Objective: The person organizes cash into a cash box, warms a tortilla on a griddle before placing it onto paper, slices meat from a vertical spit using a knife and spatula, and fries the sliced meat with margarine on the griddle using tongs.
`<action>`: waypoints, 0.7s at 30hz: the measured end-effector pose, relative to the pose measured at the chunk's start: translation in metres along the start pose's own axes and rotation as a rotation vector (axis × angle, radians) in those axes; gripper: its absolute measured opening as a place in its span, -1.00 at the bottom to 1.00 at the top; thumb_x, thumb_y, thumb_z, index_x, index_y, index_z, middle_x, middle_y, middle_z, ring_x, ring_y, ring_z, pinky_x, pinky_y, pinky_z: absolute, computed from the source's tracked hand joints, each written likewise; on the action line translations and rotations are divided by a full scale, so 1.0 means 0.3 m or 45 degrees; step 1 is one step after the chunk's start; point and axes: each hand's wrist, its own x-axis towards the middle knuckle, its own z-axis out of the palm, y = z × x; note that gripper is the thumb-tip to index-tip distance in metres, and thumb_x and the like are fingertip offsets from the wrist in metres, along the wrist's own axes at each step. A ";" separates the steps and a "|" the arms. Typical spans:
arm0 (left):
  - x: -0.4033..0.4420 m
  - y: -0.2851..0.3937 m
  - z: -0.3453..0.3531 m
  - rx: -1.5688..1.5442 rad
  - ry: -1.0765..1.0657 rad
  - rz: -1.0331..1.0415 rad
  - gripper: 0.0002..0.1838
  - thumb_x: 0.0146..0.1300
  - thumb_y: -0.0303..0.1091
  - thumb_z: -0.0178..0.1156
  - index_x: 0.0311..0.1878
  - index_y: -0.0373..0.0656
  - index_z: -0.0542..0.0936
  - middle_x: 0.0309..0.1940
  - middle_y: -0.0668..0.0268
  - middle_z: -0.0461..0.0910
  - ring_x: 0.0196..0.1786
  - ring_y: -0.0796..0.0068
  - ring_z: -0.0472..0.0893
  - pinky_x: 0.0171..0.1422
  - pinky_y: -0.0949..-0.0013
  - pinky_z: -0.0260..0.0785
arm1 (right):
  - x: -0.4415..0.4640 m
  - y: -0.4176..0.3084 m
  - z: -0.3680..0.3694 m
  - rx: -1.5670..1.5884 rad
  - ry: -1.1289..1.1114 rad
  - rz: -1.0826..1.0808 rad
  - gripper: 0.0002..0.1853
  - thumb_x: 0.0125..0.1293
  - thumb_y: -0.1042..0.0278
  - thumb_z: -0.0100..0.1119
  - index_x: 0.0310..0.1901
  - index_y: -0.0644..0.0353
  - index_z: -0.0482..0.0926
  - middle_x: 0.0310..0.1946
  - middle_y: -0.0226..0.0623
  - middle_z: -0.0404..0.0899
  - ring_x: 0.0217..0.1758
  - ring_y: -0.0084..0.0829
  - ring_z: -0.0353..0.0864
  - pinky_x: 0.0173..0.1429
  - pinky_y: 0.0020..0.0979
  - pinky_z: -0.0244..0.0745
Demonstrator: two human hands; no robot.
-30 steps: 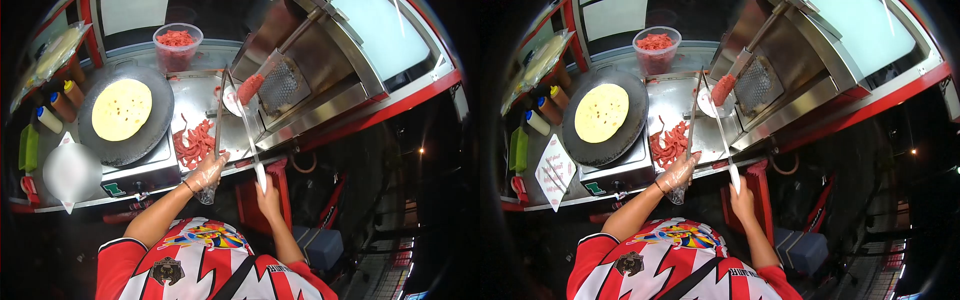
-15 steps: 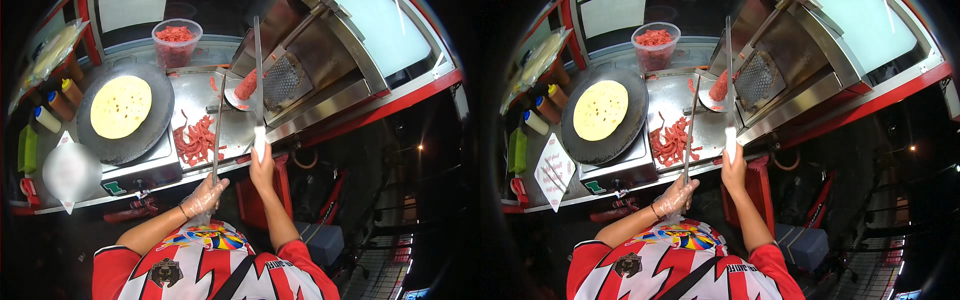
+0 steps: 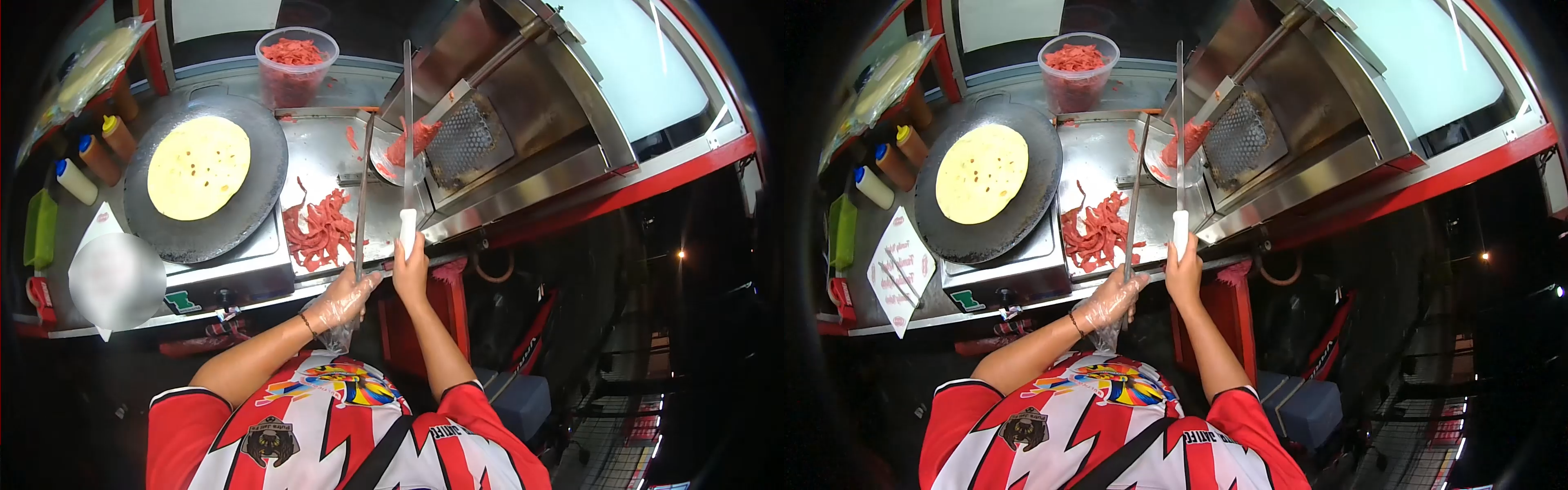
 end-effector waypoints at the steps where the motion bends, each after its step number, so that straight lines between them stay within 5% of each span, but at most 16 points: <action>1: 0.010 0.014 -0.008 0.001 0.003 0.013 -0.46 0.58 0.13 0.12 -0.01 -0.25 0.28 -0.55 0.34 0.39 -0.62 0.48 0.51 -0.52 0.31 0.50 | -0.043 0.017 -0.005 -0.001 0.036 -0.046 -0.71 0.57 0.36 0.13 0.21 0.24 0.39 -0.29 0.14 0.68 -0.23 0.19 0.74 -0.22 -0.03 0.54; 4: 0.048 0.039 -0.039 0.051 0.014 0.025 -0.41 0.58 0.14 0.10 0.09 -0.30 0.27 -0.54 0.31 0.41 -0.62 0.46 0.53 -0.52 0.30 0.50 | -0.287 0.132 -0.046 -0.047 0.078 -0.171 -0.58 0.55 0.35 0.15 0.34 0.29 0.37 -0.18 0.21 0.70 -0.08 0.20 0.78 -0.08 -0.07 0.62; 10: 0.089 0.027 -0.053 0.054 0.008 -0.004 -0.27 0.54 0.20 0.10 0.29 -0.38 0.28 -0.55 0.28 0.46 -0.60 0.41 0.59 -0.51 0.28 0.50 | -0.091 -0.008 -0.076 -0.187 0.013 -0.095 -0.72 0.56 0.31 0.17 0.17 0.20 0.41 -0.37 0.21 0.65 -0.24 0.28 0.71 -0.30 0.08 0.51; 13: 0.127 0.054 -0.083 0.060 -0.019 -0.062 -0.27 0.52 0.22 0.11 0.26 -0.37 0.31 -0.56 0.29 0.46 -0.60 0.41 0.58 -0.50 0.25 0.50 | -0.227 -0.007 -0.206 -0.348 -0.117 0.091 -0.65 0.52 0.28 0.22 0.22 0.16 0.41 -0.30 0.24 0.67 -0.17 0.32 0.69 -0.25 0.13 0.52; 16: 0.128 0.072 -0.095 0.083 0.012 -0.007 -0.49 0.56 0.19 0.08 -0.12 -0.14 0.33 -0.66 0.39 0.35 -0.65 0.47 0.49 -0.54 0.30 0.45 | -0.420 0.003 -0.450 -0.352 -0.264 0.166 -0.61 0.49 0.28 0.26 0.26 0.17 0.46 -0.23 0.18 0.71 -0.12 0.23 0.76 -0.14 0.02 0.61; 21: -0.013 0.058 -0.100 0.036 -0.064 -0.037 -0.54 0.61 0.14 0.05 -0.03 -0.11 0.30 -0.63 0.37 0.35 -0.65 0.45 0.48 -0.55 0.29 0.44 | -0.412 -0.072 -0.564 -0.200 -0.276 0.233 -0.64 0.49 0.32 0.26 0.23 0.26 0.51 -0.26 0.05 0.72 -0.19 -0.03 0.80 -0.10 -0.19 0.61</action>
